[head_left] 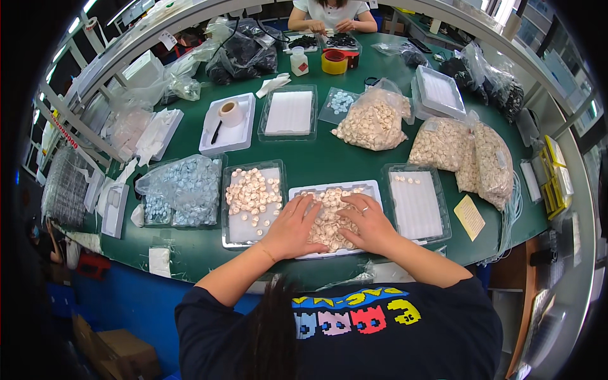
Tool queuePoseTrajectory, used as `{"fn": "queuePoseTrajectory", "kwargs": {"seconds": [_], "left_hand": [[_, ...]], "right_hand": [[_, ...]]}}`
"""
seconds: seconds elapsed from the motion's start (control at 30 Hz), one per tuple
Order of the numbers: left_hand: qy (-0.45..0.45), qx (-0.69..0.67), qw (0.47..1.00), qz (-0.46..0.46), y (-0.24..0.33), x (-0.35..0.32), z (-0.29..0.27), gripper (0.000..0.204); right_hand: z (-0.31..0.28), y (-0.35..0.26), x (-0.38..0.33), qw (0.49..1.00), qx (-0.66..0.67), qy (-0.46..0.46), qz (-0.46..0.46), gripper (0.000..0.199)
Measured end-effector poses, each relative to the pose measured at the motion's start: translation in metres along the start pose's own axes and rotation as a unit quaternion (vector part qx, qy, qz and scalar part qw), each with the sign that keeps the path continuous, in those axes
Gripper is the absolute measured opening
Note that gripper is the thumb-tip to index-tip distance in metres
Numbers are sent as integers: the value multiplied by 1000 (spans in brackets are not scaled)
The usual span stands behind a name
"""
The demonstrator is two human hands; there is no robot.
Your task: The person picks earbud shell pieces from a tray, fits the pairs together by hand, and holds the paired components up toward the camera.
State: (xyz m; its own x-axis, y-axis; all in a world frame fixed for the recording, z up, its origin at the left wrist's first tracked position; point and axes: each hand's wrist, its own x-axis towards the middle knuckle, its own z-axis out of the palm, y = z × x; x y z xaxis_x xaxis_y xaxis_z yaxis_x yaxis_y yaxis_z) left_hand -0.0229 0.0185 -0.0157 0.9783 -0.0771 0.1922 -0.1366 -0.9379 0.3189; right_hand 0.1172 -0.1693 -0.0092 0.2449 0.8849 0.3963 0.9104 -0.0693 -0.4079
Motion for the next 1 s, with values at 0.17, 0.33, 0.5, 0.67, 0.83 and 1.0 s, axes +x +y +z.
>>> {"fn": "queuePoseTrajectory", "kwargs": {"seconds": [0.17, 0.33, 0.5, 0.67, 0.83, 1.0], "left_hand": [[58, 37, 996, -51, 15, 13, 10, 84], [72, 19, 997, -34, 21, 19, 20, 75], [115, 37, 992, -21, 18, 22, 32, 55], [89, -8, 996, -21, 8, 25, 28, 38], [102, -42, 994, -26, 6, 24, 25, 32], [130, -89, 986, -52, 6, 13, 8, 25]], "right_hand": [[10, -4, -4, 992, -86, -67, 56, 59], [21, 2, -1, 989, -121, -56, 67, 55], [34, 10, 8, 991, -95, -6, 97, 34], [33, 17, 17, 996, -18, 38, 73, 19], [6, 15, 21, 986, 130, 25, 98, 17], [-43, -4, -2, 964, 212, -43, 152, 17]]}}
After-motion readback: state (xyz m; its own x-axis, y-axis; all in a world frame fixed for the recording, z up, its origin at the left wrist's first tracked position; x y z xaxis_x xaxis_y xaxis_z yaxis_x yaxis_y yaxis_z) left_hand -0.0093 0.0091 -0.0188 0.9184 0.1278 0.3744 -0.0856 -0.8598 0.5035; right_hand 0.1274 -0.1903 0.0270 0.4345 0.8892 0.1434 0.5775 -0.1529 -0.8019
